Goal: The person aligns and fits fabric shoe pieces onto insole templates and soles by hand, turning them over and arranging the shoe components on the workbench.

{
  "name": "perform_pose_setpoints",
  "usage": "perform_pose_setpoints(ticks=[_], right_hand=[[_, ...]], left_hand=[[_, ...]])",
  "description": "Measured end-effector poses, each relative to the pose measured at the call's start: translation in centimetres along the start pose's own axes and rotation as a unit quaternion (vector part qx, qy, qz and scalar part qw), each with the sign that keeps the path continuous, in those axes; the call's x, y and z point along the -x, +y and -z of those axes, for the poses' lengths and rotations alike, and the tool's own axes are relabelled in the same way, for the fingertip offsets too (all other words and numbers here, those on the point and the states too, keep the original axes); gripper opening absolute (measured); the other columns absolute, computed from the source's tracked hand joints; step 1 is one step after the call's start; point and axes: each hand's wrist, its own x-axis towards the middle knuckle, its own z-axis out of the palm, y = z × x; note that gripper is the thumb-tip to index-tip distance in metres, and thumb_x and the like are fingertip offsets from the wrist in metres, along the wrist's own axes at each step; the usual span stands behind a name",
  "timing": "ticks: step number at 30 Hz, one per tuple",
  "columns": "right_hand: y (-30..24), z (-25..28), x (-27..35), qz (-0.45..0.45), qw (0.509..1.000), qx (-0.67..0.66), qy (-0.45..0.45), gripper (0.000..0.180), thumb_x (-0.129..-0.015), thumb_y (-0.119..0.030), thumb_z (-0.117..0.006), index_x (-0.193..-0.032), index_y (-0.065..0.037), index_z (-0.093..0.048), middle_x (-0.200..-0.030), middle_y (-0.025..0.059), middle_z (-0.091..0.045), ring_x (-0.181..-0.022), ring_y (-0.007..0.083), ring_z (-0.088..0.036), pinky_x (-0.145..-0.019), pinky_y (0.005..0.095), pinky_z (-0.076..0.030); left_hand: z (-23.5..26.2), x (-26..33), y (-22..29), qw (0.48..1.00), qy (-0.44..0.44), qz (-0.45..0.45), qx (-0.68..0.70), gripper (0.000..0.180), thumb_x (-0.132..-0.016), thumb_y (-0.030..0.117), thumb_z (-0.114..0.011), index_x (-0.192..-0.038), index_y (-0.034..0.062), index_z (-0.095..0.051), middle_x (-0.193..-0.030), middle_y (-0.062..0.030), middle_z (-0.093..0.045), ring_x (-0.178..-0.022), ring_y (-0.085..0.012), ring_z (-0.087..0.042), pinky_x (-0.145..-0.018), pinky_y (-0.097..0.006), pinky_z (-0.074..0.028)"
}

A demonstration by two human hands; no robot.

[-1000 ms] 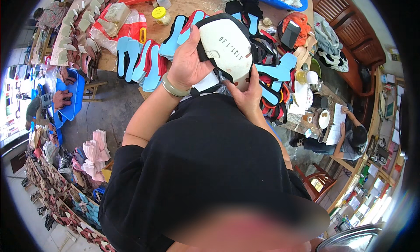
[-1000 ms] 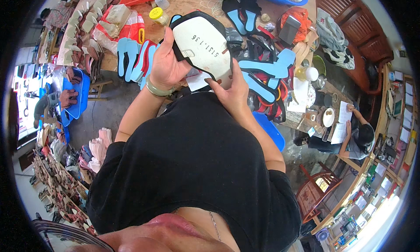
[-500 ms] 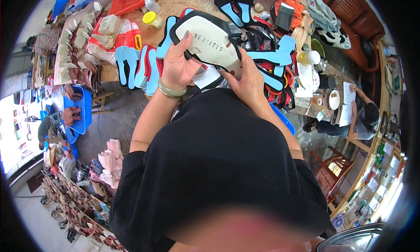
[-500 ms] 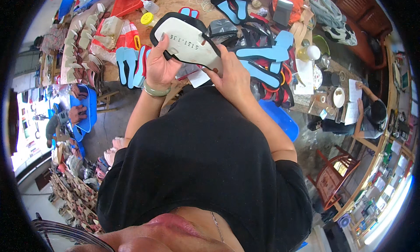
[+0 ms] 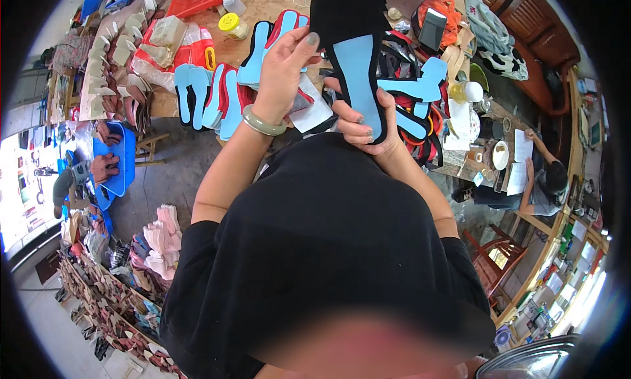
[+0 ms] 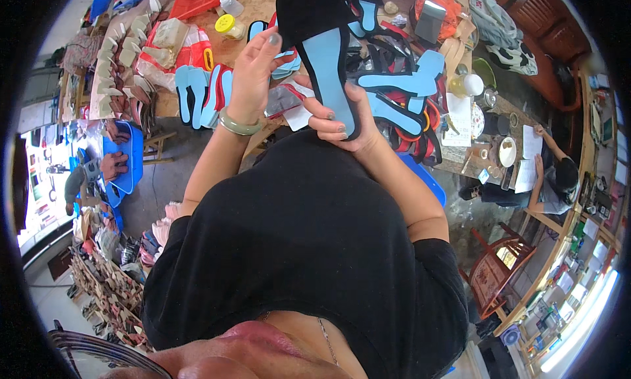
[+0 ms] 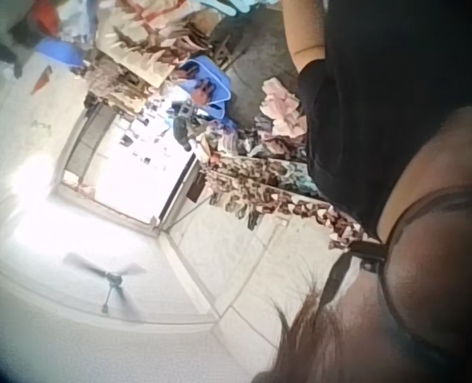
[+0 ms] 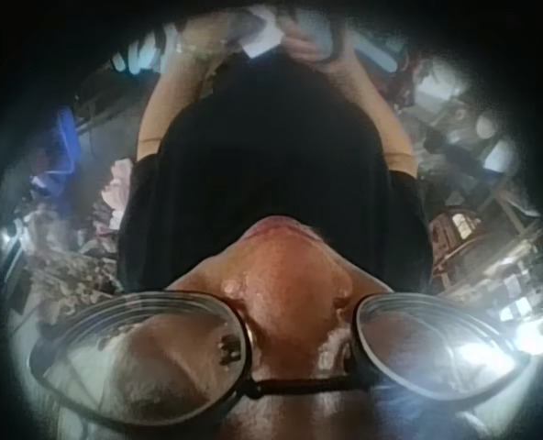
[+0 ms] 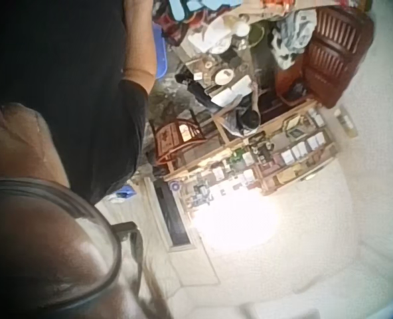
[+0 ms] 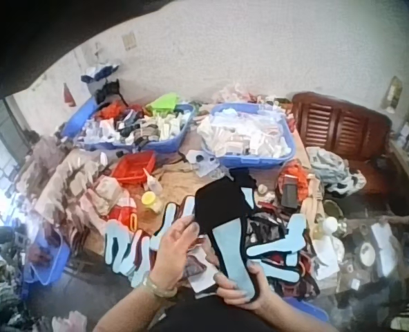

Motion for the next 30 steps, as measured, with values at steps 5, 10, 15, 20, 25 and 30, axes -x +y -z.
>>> perform_pose_setpoints(ticks=[5,10,15,20,25,30], right_hand=[[0.2,-0.1,-0.5,-0.037,0.995,-0.077,-0.055,0.08,-0.087,-0.045,-0.059,-0.145,-0.001,-0.025,-0.071,0.0051,-0.036,-0.05,0.0103,-0.037,-0.037,0.0206,-0.031],[0.1,0.0,-0.6,-0.047,0.989,-0.119,-0.074,0.081,-0.088,-0.046,-0.058,-0.145,0.0,-0.024,-0.071,0.0058,-0.036,-0.05,0.0114,-0.037,-0.038,0.0212,-0.03],[0.2,0.1,-1.1,-0.093,0.992,-0.081,-0.028,0.077,-0.092,-0.046,-0.051,-0.144,0.004,-0.022,-0.07,0.0068,-0.036,-0.05,0.0106,-0.037,-0.037,0.0205,-0.032],[-1.0,-1.5,-2.8,-0.076,0.982,0.137,0.106,0.064,-0.094,-0.039,-0.047,-0.138,0.006,-0.033,-0.086,0.0159,-0.059,-0.063,0.0192,-0.06,-0.049,0.0263,-0.048],[-2.5,3.6,-3.8,0.014,0.853,0.436,0.287,0.036,-0.09,-0.01,-0.057,-0.123,0.004,-0.053,-0.104,0.0114,-0.065,-0.089,0.0152,-0.064,-0.081,0.0259,-0.05],[-9.0,11.6,-6.7,0.083,0.726,0.557,0.395,0.034,-0.087,-0.013,-0.06,-0.119,0.002,-0.057,-0.093,0.0044,-0.066,-0.079,0.0109,-0.062,-0.072,0.0239,-0.047]], left_hand=[[-0.7,-0.8,0.1,1.0,0.009,0.011,0.005,0.029,-0.087,0.027,-0.069,-0.099,0.0011,-0.062,-0.086,0.0004,-0.063,-0.078,-0.0065,-0.057,-0.071,-0.022,-0.047],[0.9,-1.5,-0.1,0.999,0.007,0.05,0.018,0.027,-0.085,0.026,-0.07,-0.093,0.0014,-0.063,-0.084,-0.0008,-0.064,-0.077,-0.006,-0.057,-0.07,-0.022,-0.048],[1.0,-2.9,1.9,0.985,0.031,-0.101,-0.138,0.025,-0.084,0.017,-0.071,-0.098,-0.0014,-0.064,-0.089,-0.0017,-0.066,-0.086,-0.0089,-0.06,-0.078,-0.023,-0.048],[3.9,-5.2,-0.6,0.988,0.077,-0.099,-0.089,0.024,-0.089,0.022,-0.065,-0.094,-0.0012,-0.063,-0.083,0.0002,-0.065,-0.079,-0.007,-0.058,-0.073,-0.022,-0.047],[8.5,-7.4,-4.5,0.957,0.142,-0.131,-0.216,0.036,-0.094,0.031,-0.056,-0.094,-0.0041,-0.063,-0.076,-0.0003,-0.059,-0.071,-0.0075,-0.052,-0.064,-0.025,-0.043],[10.5,-8.0,-5.1,0.974,0.171,0.003,-0.145,0.043,-0.099,0.034,-0.043,-0.116,-0.0032,-0.056,-0.104,-0.0099,-0.062,-0.095,-0.0147,-0.06,-0.08,-0.028,-0.047]])
